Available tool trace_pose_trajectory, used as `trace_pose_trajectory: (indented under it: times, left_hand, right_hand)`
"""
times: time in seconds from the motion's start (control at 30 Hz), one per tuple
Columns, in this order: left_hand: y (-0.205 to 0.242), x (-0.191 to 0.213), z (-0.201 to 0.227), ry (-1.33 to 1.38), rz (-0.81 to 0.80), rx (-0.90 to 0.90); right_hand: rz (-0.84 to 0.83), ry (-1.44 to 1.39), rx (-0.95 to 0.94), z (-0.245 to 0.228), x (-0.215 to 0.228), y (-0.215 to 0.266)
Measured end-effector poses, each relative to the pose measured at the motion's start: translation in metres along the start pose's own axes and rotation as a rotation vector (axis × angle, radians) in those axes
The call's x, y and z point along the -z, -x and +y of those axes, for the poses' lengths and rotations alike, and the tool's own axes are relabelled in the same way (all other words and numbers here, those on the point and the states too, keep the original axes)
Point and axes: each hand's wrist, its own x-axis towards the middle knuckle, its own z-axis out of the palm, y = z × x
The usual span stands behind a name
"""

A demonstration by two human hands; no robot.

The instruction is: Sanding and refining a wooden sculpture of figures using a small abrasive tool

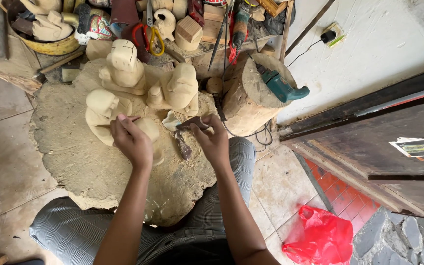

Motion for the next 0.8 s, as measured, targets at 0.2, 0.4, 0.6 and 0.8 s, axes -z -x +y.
trace_pose_trajectory:
  times: [0.2,0.4,0.6,0.8]
  left_hand:
    - [0.012,-0.006,0.013,0.028,0.107,0.08]
    - [0.01,0.014,0.03,0.071,-0.097,0.083]
    - [-0.022,0.036,0.021,0.178,-0.436,-0.255]
    - [-0.015,0.015,0.015,0.272,-0.323,-0.287]
  right_hand:
    - [-0.219,-0.1,-0.01,-0.029,-0.031,0.002]
    - [-0.203,0.039,-0.029,-0.006,-0.033,0.005]
    - [-0.128,0.219,0.012,-0.024,-0.054,0.019]
    - [-0.104,0.236,0.13,0.016,-0.067,0.04]
